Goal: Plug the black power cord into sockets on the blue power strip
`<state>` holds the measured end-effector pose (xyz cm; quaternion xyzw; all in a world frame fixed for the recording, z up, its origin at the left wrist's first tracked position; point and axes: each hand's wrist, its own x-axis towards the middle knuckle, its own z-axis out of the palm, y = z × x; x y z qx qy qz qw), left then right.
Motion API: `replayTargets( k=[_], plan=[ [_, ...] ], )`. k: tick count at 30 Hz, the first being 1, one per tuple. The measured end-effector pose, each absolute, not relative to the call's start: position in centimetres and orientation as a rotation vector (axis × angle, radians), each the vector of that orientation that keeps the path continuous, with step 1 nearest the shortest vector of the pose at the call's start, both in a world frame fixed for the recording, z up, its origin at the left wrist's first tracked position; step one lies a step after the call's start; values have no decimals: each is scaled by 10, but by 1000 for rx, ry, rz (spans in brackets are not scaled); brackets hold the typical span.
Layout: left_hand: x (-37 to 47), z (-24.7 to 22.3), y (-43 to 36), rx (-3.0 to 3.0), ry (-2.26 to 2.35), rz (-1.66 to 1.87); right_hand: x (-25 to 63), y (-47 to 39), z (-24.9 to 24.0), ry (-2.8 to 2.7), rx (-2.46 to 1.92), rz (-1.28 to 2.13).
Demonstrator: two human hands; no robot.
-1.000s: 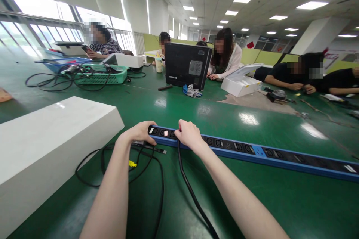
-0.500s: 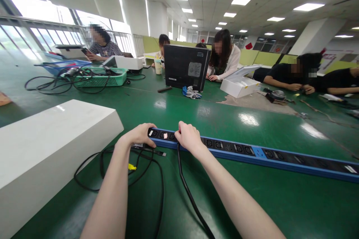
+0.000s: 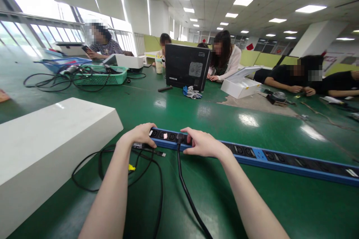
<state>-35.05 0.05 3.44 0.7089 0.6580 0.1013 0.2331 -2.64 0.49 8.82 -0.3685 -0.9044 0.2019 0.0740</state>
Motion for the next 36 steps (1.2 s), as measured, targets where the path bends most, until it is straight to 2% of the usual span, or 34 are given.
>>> replayTargets(
  k=[7,11,25,32,36],
  plan=[
    [-288,54,10,2196,1444,444,-54,-17,66,-2732,-1131,103],
    [-273,54,13,2154,1252,432,-62,-22,51,-2694,-1218,-71],
    [-272,52,9,2169,1207,505,-87,-21,27,-2408,-1417,-130],
    [-271,59,6,2165,1186,470,-84,-22,3,-2351,-1210,-217],
    [-270,61,6,2174,1211,465,-86,-15,11,-2293,-1213,-212]
  ],
)
